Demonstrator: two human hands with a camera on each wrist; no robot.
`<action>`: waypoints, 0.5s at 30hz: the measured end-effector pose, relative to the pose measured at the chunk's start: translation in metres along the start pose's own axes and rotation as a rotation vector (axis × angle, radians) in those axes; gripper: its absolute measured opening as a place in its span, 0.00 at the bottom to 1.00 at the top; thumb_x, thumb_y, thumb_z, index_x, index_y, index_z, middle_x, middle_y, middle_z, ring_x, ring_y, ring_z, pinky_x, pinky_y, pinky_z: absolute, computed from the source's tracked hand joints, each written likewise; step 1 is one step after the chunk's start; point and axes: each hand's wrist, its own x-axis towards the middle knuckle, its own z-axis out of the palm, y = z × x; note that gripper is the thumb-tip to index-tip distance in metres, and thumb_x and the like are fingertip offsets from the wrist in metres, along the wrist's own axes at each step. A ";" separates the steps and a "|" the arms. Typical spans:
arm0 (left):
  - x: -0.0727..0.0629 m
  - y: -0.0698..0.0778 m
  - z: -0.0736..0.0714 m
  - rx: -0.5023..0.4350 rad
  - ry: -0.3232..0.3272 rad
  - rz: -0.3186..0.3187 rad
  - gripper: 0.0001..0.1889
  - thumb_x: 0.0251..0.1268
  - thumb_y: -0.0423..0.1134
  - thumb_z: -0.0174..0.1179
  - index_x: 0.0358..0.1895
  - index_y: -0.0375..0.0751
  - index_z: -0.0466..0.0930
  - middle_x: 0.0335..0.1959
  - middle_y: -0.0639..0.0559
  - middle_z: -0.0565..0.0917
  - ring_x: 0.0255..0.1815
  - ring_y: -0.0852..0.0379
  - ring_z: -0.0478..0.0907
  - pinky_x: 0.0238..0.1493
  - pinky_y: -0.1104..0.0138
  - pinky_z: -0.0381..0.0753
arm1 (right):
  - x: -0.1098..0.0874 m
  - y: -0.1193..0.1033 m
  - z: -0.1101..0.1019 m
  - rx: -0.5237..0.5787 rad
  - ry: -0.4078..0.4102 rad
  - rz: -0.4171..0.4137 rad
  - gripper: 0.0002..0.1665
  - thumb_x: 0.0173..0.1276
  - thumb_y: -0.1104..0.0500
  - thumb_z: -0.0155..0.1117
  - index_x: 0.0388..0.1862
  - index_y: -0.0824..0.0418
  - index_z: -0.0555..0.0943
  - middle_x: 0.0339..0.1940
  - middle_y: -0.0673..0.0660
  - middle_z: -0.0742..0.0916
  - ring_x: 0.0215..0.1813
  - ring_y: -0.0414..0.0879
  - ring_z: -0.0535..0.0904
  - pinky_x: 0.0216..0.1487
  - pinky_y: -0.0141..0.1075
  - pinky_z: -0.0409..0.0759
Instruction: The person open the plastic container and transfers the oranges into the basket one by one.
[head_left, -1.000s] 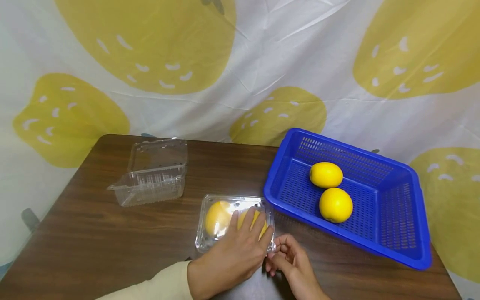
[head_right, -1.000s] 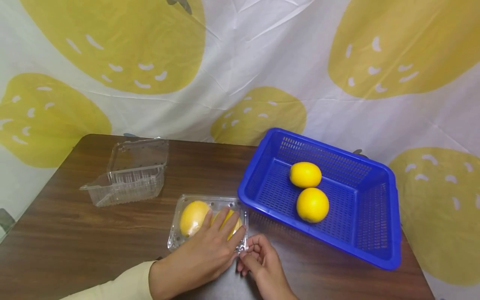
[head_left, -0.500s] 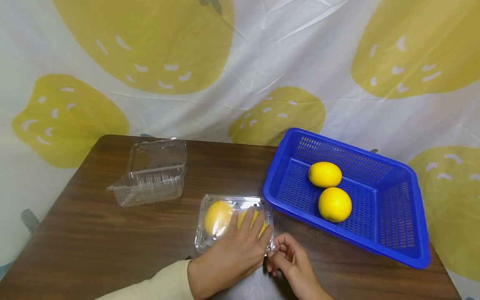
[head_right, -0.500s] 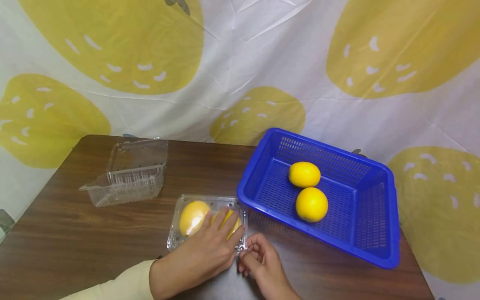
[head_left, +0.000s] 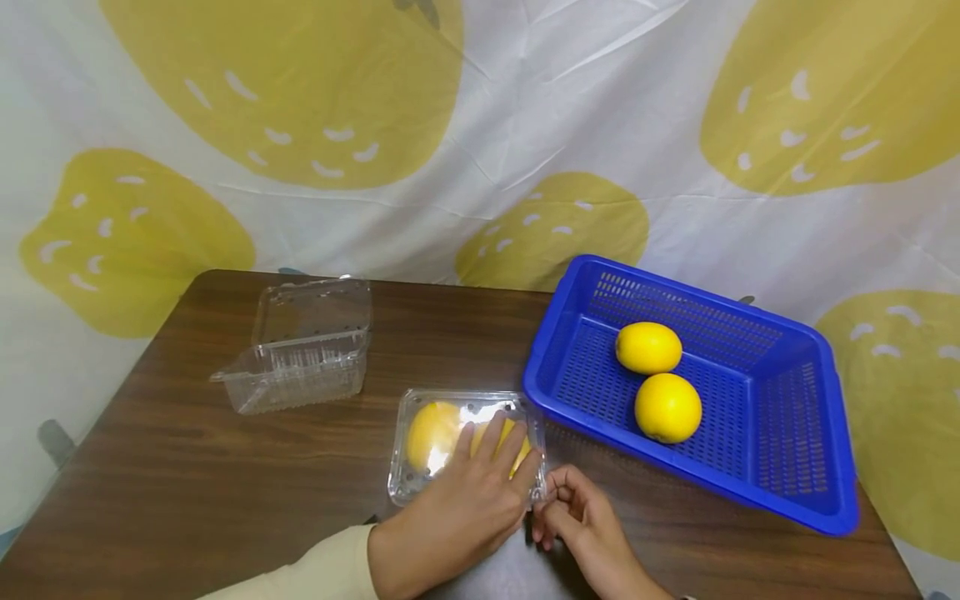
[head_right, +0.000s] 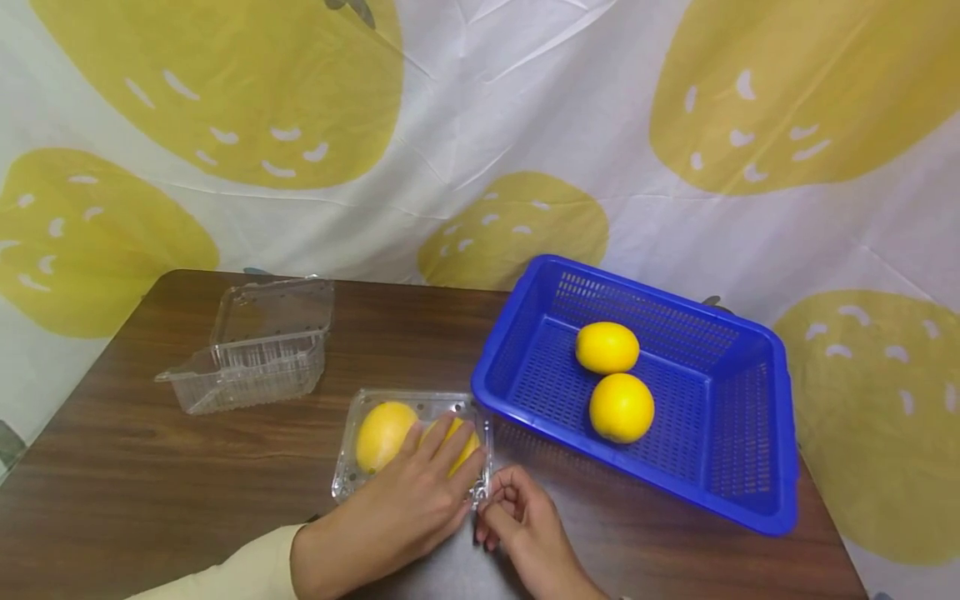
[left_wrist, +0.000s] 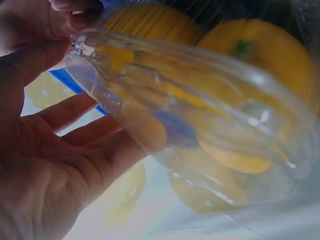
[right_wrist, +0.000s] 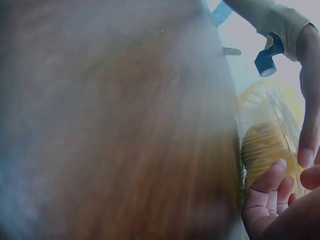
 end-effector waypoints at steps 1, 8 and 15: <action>-0.001 0.000 0.000 -0.015 -0.006 -0.002 0.27 0.78 0.56 0.63 0.71 0.45 0.83 0.70 0.42 0.82 0.71 0.42 0.80 0.65 0.49 0.88 | 0.000 0.000 0.000 0.000 -0.003 -0.001 0.06 0.71 0.76 0.56 0.45 0.78 0.74 0.31 0.57 0.84 0.27 0.43 0.82 0.27 0.35 0.86; -0.010 -0.006 0.005 -0.071 -0.005 0.001 0.27 0.76 0.49 0.65 0.74 0.46 0.79 0.76 0.43 0.79 0.76 0.40 0.76 0.71 0.46 0.84 | 0.000 0.000 -0.003 -0.009 -0.015 0.011 0.06 0.73 0.75 0.57 0.46 0.78 0.74 0.31 0.58 0.84 0.28 0.43 0.83 0.28 0.36 0.87; -0.018 -0.013 0.010 -0.060 0.064 0.003 0.24 0.74 0.43 0.61 0.71 0.47 0.79 0.73 0.43 0.80 0.74 0.40 0.78 0.72 0.44 0.83 | 0.000 0.000 -0.004 -0.023 -0.011 0.028 0.06 0.74 0.73 0.58 0.46 0.78 0.75 0.32 0.58 0.84 0.29 0.44 0.83 0.29 0.37 0.88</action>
